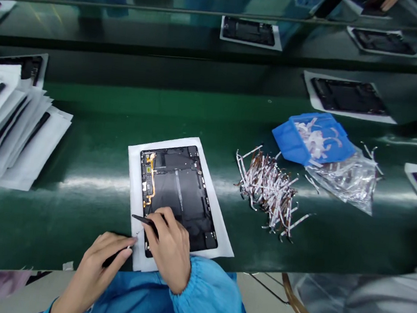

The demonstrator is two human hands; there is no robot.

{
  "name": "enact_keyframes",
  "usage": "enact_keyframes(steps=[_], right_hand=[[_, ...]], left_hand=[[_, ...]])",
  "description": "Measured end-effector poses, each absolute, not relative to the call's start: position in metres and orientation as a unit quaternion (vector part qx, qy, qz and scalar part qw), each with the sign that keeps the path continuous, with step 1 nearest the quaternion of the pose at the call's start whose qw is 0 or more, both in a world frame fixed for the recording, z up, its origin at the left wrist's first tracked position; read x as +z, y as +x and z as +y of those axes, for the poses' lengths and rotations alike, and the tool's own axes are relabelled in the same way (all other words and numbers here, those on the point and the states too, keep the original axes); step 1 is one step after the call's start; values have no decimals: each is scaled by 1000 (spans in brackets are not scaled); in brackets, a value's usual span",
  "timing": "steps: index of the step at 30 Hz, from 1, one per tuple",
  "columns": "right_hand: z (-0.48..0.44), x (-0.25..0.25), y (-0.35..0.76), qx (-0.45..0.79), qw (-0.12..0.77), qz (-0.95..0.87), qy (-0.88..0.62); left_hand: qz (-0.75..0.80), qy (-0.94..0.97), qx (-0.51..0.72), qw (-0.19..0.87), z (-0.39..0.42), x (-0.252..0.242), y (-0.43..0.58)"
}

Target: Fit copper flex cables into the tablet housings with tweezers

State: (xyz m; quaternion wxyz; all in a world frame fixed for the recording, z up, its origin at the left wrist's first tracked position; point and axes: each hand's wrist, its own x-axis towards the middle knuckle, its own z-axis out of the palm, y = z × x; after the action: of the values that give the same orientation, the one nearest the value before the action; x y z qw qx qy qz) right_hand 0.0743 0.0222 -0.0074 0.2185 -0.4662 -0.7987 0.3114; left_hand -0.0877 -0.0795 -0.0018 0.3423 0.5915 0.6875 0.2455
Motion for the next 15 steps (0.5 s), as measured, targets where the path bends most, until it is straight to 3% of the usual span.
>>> enact_keyframes(steps=[6, 11, 15], right_hand=[[18, 2, 90, 511, 400, -645, -402], [24, 13, 99, 608, 348, -562, -440], [30, 6, 96, 584, 343, -602, -422]], left_hand=[[724, 431, 345, 414, -64, 3, -74], [699, 368, 398, 466, -47, 3, -61], [675, 404, 393, 475, -41, 2, -61]])
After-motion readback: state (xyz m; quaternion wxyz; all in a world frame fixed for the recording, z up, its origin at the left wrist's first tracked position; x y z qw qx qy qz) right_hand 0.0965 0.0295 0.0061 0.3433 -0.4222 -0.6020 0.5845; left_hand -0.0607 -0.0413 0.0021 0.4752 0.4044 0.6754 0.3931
